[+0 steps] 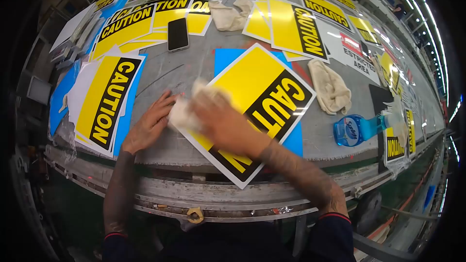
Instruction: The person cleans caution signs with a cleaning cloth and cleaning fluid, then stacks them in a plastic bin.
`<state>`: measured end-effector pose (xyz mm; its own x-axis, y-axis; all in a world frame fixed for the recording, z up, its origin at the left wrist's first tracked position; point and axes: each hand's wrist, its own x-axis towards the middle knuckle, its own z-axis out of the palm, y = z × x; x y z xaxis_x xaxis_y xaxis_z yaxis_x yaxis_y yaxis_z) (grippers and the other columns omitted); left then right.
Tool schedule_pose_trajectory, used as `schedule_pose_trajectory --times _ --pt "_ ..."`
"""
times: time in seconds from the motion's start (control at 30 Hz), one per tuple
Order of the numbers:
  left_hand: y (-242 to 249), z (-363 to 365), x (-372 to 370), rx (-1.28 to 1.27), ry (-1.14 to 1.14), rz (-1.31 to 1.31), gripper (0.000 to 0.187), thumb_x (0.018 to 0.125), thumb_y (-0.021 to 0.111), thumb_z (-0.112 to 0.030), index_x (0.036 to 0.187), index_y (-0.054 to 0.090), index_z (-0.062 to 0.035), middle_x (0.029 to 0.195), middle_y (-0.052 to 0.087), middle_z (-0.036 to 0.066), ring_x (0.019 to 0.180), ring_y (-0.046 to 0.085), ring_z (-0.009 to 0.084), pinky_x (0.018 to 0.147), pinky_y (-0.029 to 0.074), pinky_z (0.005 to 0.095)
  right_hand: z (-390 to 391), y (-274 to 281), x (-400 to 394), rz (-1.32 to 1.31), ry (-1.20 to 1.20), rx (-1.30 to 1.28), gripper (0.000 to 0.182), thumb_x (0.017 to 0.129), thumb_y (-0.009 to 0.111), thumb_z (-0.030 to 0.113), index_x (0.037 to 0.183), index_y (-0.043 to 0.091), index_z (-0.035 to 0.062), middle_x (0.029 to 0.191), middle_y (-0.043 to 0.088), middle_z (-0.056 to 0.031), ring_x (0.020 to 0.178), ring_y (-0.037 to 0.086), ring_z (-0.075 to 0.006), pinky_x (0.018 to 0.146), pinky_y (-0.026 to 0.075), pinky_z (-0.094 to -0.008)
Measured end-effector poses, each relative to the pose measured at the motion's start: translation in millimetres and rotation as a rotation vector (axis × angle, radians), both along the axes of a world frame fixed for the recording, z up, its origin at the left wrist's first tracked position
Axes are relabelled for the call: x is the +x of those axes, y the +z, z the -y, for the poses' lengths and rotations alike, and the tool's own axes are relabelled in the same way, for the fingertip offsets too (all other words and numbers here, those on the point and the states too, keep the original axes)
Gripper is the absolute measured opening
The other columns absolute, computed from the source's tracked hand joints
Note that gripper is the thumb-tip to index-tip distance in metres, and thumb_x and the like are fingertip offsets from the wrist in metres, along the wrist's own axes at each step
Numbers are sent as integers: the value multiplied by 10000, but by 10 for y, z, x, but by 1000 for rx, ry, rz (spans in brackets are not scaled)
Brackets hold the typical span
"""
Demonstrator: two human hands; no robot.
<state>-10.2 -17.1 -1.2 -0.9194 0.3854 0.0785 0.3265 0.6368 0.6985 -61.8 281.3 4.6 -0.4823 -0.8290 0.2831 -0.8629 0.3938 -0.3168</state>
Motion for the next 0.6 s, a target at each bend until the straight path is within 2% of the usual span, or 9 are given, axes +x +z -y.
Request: schedule_pose_trajectory --times 0.1,0.13,0.17,0.23,0.3,0.37,0.43,0.5,0.6 --pt "36 71 -4 70 11 81 330 1052 626 -98 1367 711 -49 1703 494 138 1669 281 375 1351 269 478 -13 -1 93 15 284 6 580 1063 630 280 1608 509 122 1675 468 -209 1601 391 -390 1329 238 -571" --pt "86 68 16 56 4 104 337 1042 654 -118 1367 713 -52 1701 497 134 1670 281 368 1351 273 478 -106 -35 -144 120 75 -53 512 1083 617 343 1522 580 83 1628 523 -198 1555 446 -397 1314 283 -565" --pt "132 60 22 44 0 119 348 1032 682 -138 1368 715 -55 1700 499 130 1671 281 360 1350 276 478 -310 -237 -453 -29 -118 -132 486 1093 597 342 1499 602 75 1611 545 -198 1555 449 -383 1307 294 -559" --pt "160 16 47 16 -2 113 457 976 752 -165 1425 713 -93 1669 545 123 1671 293 342 1359 259 504 -746 -200 -904 -127 -399 2 478 1128 533 321 1517 587 47 1654 518 -204 1568 421 -398 1303 290 -548" --pt "190 4 46 8 -12 74 484 951 771 -171 1427 715 -100 1647 571 113 1663 309 341 1360 262 507 -977 -118 -879 -158 -441 134 501 1128 550 326 1551 570 58 1694 477 -197 1597 380 -408 1316 246 -574" --pt "154 18 31 27 -5 85 532 916 783 -149 1443 714 -119 1627 597 78 1662 309 334 1364 253 530 -883 -14 -368 -92 -326 40 539 1088 615 309 1575 559 86 1722 448 -175 1629 335 -401 1330 214 -602" --pt "139 41 15 30 2 137 548 912 775 -130 1456 709 -130 1631 595 63 1667 298 329 1365 245 544 -708 216 164 39 -164 207 592 1040 678 300 1587 554 113 1739 428 -159 1651 302 -396 1343 186 -618" --pt "114 69 6 80 3 187 512 950 742 -117 1460 718 -158 1677 547 51 1699 207 322 1375 203 554 -771 320 284 103 -118 258 629 1019 697 301 1605 545 130 1738 429 -160 1653 304 -397 1354 184 -595" --pt "74 83 -6 115 -24 186 471 991 706 -101 1453 731 -183 1741 467 38 1719 111 316 1389 150 542 -1369 -38 -176 11 -427 181 604 1061 634 244 1625 508 65 1744 429 -146 1647 322 -396 1356 184 -564"
